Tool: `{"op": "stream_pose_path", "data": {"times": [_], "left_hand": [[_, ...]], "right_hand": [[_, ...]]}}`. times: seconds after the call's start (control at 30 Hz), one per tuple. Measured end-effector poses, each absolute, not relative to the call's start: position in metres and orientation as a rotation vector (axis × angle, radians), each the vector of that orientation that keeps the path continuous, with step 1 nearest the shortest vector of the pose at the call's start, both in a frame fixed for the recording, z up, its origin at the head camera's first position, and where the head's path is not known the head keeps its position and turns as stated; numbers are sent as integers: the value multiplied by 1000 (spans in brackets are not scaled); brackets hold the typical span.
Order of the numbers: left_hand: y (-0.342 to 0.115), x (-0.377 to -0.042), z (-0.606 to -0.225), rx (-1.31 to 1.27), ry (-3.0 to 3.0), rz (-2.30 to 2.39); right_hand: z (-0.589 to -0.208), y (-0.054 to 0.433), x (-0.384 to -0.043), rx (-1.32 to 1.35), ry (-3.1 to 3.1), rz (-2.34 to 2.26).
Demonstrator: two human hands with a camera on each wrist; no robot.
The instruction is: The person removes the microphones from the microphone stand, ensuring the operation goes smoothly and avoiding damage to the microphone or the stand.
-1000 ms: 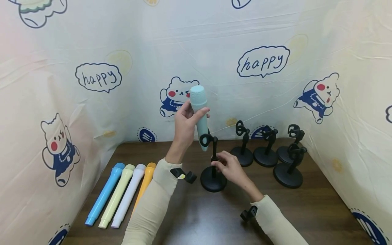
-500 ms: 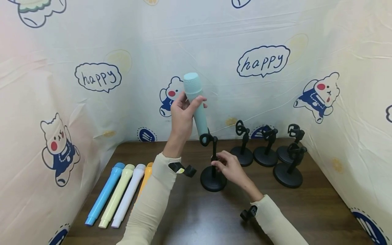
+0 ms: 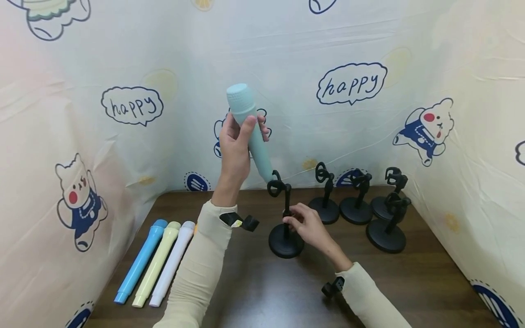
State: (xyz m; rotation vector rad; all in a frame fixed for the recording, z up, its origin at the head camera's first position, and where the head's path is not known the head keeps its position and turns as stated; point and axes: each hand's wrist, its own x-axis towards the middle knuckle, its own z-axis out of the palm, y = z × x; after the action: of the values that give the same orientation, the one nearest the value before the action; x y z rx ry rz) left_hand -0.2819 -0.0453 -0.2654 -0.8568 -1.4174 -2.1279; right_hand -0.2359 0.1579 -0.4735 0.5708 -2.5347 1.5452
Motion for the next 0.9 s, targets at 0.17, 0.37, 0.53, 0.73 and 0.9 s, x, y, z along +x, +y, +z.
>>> {"op": "stream_pose_path", "data": {"times": [0.17, 0.37, 0.53, 0.73, 0.9], "left_hand": [[-53, -285, -264, -864, -1382, -2106], [-62, -284, -265, -827, -1398, -2126], [-69, -280, -270, -814, -1470, -2121], [-78, -275, -277, -817, -1597, -2046], [-87, -270, -283, -766, -1667, -2036]], "right_hand": [[-475, 157, -237, 580, -2519, 1522], [-476, 157, -237, 569, -2523, 1517], [-477, 157, -236, 562, -2534, 1521], [-477, 156, -236, 563, -2532, 1522], [-476, 157, -237, 558, -2530, 1518]]}}
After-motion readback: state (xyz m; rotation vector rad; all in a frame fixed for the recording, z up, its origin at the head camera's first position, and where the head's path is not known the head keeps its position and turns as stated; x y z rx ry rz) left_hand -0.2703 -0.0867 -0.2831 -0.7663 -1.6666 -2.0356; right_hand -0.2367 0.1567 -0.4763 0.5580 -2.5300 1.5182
